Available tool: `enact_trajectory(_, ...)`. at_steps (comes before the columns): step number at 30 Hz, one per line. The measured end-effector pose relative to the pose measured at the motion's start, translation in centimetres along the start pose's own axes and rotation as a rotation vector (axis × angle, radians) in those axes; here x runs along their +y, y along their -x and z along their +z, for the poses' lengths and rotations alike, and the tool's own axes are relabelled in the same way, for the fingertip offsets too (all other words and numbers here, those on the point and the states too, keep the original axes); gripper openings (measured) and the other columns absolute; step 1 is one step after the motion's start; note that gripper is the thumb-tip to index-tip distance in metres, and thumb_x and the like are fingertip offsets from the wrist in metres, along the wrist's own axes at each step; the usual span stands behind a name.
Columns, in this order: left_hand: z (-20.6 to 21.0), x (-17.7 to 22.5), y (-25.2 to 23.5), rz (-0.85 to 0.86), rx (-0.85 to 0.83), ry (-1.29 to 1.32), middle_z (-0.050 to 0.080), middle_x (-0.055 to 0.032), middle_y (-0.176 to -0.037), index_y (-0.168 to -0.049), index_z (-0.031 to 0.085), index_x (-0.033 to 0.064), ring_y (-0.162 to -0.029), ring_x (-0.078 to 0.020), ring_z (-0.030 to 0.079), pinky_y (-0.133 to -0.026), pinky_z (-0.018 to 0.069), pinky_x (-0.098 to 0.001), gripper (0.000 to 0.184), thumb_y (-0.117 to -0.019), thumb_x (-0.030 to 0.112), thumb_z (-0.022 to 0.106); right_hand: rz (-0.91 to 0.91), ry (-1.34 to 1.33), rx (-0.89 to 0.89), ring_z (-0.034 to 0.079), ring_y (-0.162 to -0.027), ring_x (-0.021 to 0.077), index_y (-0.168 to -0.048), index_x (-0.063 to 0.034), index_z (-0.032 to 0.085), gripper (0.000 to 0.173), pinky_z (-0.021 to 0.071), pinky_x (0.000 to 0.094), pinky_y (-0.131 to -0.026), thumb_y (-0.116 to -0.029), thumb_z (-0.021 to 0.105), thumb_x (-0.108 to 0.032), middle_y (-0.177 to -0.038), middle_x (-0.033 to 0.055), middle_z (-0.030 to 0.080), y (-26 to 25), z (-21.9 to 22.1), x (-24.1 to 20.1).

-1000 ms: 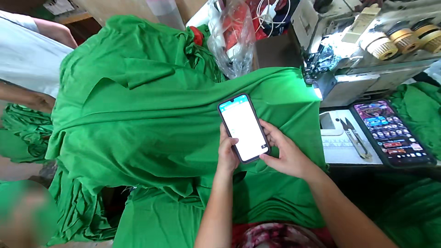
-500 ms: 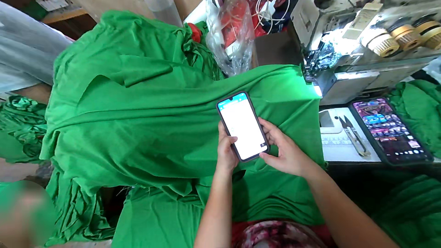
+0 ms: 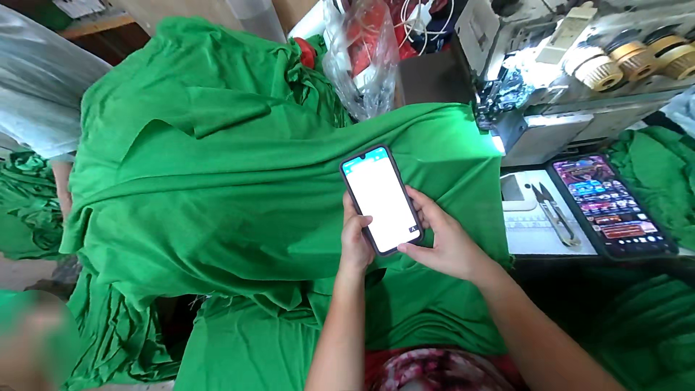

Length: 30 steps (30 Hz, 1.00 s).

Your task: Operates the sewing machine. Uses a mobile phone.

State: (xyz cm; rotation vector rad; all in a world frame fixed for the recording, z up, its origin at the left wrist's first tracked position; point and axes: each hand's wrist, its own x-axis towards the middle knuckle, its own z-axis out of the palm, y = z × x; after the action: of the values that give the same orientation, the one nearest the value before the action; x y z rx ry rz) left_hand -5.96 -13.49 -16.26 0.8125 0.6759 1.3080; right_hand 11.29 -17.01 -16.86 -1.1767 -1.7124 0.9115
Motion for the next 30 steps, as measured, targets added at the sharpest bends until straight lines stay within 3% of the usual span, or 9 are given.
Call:
enact_trajectory(8,0.0,0.0,0.0,0.003,-0.002,0.003,0.069,-0.0006,-0.111,-0.14,0.037,0.0181,-0.096,-0.0113,0.071,-0.083,0.0606,-0.0343,0.062,-0.0793,0.007,0.041,0.061,0.013,0.02,0.065,-0.11,0.0123,-0.16,-0.0055,0.03,0.092,0.0548,0.0264,-0.095,-0.0832,0.077,-0.027,-0.135,0.0157,0.061,0.0,0.2,-0.3)
enact_trajectory(13,0.0,0.0,0.0,-0.008,0.004,0.016,0.069,-0.0001,-0.111,-0.142,0.036,0.0182,-0.096,-0.011,0.071,-0.083,0.0608,-0.034,0.064,-0.079,0.008,0.041,0.044,-0.007,-0.019,0.065,-0.114,0.0129,-0.156,0.0053,0.03,0.091,0.0547,0.0274,-0.096,-0.0861,0.074,-0.032,-0.139,0.0201,0.058,0.1,-0.4,-0.8)
enact_trajectory(18,-0.1,-0.1,0.0,-0.001,-0.005,0.019,0.069,-0.0009,-0.112,-0.141,0.036,0.0176,-0.097,-0.0119,0.071,-0.083,0.0609,-0.0342,0.063,-0.0794,0.008,0.041,-0.01,-0.024,-0.03,0.064,-0.113,0.0106,-0.159,-0.0006,0.028,0.093,0.0545,0.0243,-0.096,-0.0848,0.075,-0.033,-0.135,0.0167,0.06,0.0,-0.3,0.1)
enact_trajectory(26,-0.2,-0.1,0.0,0.001,-0.022,0.034,0.069,-0.0008,-0.11,-0.139,0.036,0.017,-0.096,-0.0119,0.071,-0.083,0.0608,-0.0337,0.06,-0.0795,0.008,0.042,0.005,-0.047,-0.074,0.064,-0.115,0.0116,-0.16,-0.0013,0.026,0.094,0.0546,0.0252,-0.097,-0.0851,0.074,-0.031,-0.137,0.0165,0.059,0.0,-0.7,-0.1)
enact_trajectory(30,-0.6,-0.4,-0.1,0.025,-0.099,0.094,0.072,-0.0018,-0.105,-0.137,0.038,0.0177,-0.092,-0.0147,0.073,-0.082,0.0614,-0.0364,0.056,-0.0822,0.007,0.041,-0.047,-0.031,-0.075,0.065,-0.115,0.0138,-0.16,0.0018,0.023,0.093,0.0559,0.0255,-0.096,-0.0873,0.074,-0.024,-0.141,0.0206,0.055,0.3,-1.0,-0.4)
